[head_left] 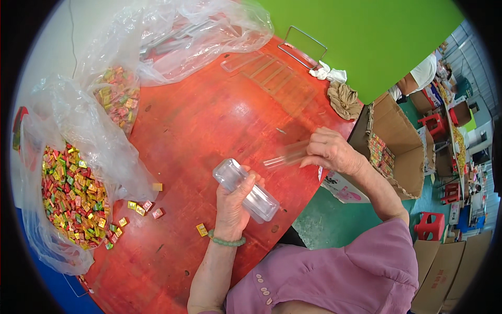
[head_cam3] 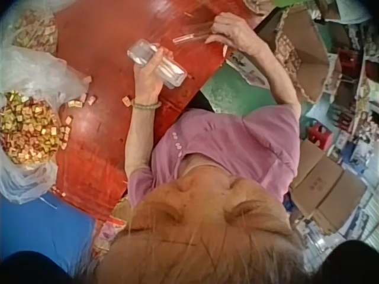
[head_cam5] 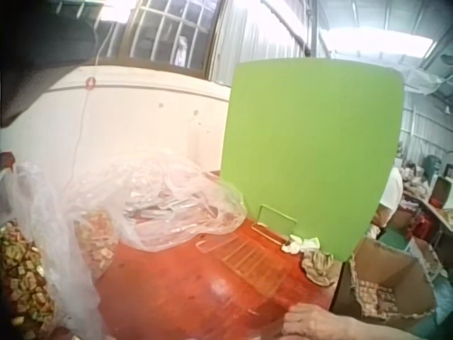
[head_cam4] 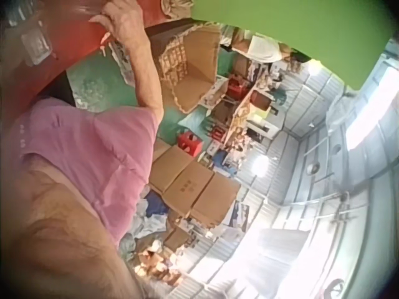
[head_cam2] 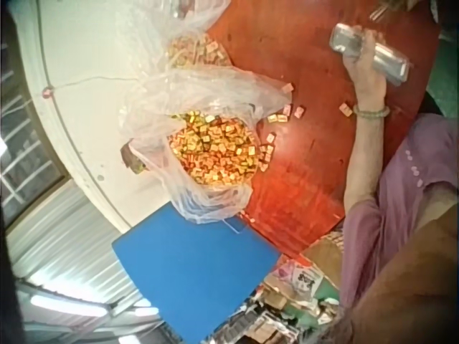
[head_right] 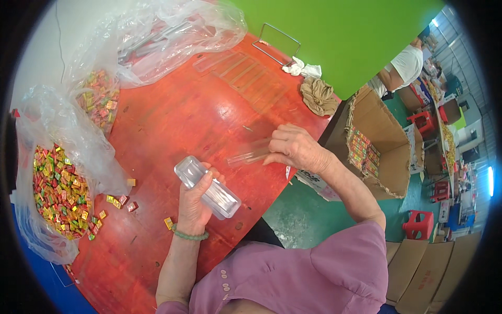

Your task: Fold flat clear plastic sheets into small rectangular boxes and arrange them on a workbench.

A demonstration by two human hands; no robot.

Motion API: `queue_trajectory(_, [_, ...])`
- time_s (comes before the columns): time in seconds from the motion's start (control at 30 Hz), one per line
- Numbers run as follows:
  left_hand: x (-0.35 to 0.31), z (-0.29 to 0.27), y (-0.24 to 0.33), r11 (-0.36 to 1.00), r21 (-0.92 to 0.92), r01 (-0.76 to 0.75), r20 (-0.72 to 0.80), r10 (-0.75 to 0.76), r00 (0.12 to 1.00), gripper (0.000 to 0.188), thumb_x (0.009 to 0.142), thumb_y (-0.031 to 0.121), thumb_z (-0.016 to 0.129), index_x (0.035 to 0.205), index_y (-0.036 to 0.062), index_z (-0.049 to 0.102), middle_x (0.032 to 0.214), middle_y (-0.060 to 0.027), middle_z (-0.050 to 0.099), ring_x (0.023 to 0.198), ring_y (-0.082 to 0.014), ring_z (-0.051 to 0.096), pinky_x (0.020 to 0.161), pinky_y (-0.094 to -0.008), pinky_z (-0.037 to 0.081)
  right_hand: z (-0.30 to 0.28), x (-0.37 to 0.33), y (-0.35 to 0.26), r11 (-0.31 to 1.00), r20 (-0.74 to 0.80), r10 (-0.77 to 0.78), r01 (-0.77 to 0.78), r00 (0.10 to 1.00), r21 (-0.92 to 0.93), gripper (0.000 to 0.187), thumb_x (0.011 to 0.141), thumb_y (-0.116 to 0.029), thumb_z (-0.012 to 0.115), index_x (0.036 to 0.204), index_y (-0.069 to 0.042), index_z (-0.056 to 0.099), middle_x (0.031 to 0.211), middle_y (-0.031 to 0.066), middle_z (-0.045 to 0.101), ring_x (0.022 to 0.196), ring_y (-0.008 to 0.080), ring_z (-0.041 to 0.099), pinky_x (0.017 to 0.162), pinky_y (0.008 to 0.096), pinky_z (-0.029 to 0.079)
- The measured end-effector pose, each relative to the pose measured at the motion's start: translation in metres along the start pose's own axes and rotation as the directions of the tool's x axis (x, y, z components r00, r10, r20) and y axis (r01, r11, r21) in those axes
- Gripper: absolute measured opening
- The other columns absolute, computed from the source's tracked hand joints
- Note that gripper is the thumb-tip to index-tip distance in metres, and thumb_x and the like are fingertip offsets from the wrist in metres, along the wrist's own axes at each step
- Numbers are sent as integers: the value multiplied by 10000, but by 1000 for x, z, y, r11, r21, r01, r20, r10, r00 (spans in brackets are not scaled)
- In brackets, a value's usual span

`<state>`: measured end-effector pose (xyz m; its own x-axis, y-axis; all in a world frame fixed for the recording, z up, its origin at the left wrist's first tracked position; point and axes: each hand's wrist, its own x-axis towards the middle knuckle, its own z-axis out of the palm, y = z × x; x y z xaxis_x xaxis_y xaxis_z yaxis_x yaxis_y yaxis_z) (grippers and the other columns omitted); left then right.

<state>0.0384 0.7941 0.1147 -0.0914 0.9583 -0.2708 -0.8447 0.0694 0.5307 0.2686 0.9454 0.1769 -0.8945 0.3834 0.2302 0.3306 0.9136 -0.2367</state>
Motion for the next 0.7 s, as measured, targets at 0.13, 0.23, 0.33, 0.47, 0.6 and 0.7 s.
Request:
queue_trajectory(0.13, [0,0,0,1000,-7,0,-15,0,1000,245,848,58,681,1073,54,586,916,-72,646,864,-185,639,787,-337,527,-20,6,10,987,-28,125,-122,992,103,175,773,-193,717,798,-58,609,781,71,562,757,270,544,689,374,471])
queue_trajectory(0.23, [-1,1,1,1000,-2,7,-27,-7,1000,246,850,68,683,1076,53,589,914,-76,651,862,-184,644,783,-332,528,-32,3,37,970,-37,148,-152,988,-188,153,732,-51,669,879,-54,630,865,62,606,857,273,569,746,376,484])
queue_trajectory(0.33, [0,3,2,1000,-3,22,-38,-22,999,251,844,62,681,1076,50,584,901,-79,640,853,-197,634,777,-343,525,-27,-10,72,941,-3,210,-203,978,-271,195,715,-17,653,906,-48,628,937,64,624,897,285,585,796,365,483])
queue_trajectory(0.47, [0,4,3,999,8,36,-53,-35,998,256,841,51,674,1079,48,579,894,-80,629,854,-211,624,780,-355,523,-13,-13,91,960,55,215,-201,975,-193,172,732,2,629,899,-38,621,955,74,631,941,284,593,823,367,475])
queue_trajectory(0.6, [0,2,3,1000,9,27,-44,-27,999,261,841,50,674,1085,49,580,898,-80,631,857,-211,626,784,-353,525,-3,-15,106,951,95,256,-233,962,-205,196,736,26,607,924,-29,622,1021,91,643,1006,270,597,856,375,460])
queue_trajectory(0.7, [-1,2,3,999,1,37,-47,-37,998,268,840,51,678,1090,49,583,903,-80,634,857,-209,626,783,-350,526,1,-13,111,946,67,263,-244,962,-214,242,731,40,595,961,-29,626,1056,99,645,1037,270,593,892,390,442])
